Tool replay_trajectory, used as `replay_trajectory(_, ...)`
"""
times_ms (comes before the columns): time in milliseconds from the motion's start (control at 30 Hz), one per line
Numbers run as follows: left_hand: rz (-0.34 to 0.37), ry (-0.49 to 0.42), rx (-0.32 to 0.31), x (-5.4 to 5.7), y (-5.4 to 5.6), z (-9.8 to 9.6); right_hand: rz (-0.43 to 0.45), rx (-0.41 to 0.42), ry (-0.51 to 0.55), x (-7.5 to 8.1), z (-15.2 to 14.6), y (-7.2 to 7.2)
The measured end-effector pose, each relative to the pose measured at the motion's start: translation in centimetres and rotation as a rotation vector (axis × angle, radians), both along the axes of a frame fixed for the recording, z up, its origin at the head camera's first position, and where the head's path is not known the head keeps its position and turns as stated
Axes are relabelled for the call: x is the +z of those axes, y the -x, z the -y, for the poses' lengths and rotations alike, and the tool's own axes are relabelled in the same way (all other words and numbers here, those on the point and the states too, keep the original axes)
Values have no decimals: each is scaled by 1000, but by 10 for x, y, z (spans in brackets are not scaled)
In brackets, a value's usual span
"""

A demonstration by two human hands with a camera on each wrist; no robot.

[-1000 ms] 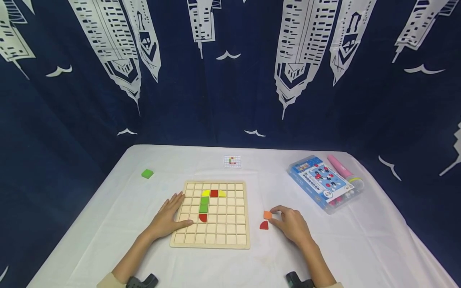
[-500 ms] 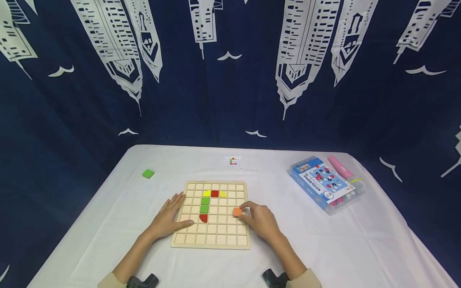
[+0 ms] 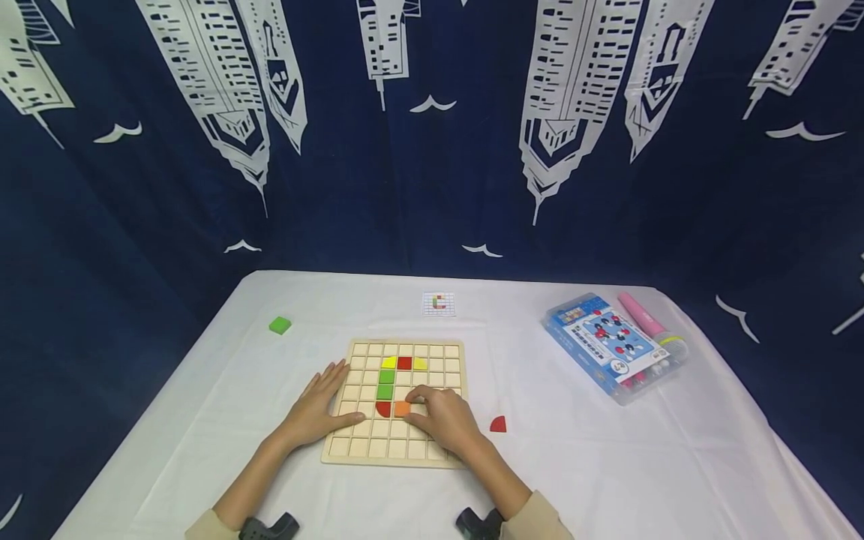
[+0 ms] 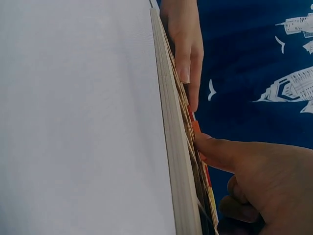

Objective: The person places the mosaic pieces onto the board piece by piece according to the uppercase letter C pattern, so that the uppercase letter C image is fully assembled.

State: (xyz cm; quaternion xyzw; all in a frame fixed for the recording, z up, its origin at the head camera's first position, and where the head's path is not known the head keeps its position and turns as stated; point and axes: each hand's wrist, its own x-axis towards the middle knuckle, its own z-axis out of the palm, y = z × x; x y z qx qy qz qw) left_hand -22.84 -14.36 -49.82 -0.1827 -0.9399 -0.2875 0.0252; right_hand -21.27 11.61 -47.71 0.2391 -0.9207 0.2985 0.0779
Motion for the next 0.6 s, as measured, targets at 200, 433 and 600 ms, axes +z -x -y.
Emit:
replay_trajectory(200,4,11,3,-1,1,0,-3,11,11,0,0,1)
replay_trajectory(433,15,11,3,0,2,-1,15,6,42,3,-8,0)
replay_trajectory(600,5,1,4,0,1,-1,58,-23,82,10,-36,-5)
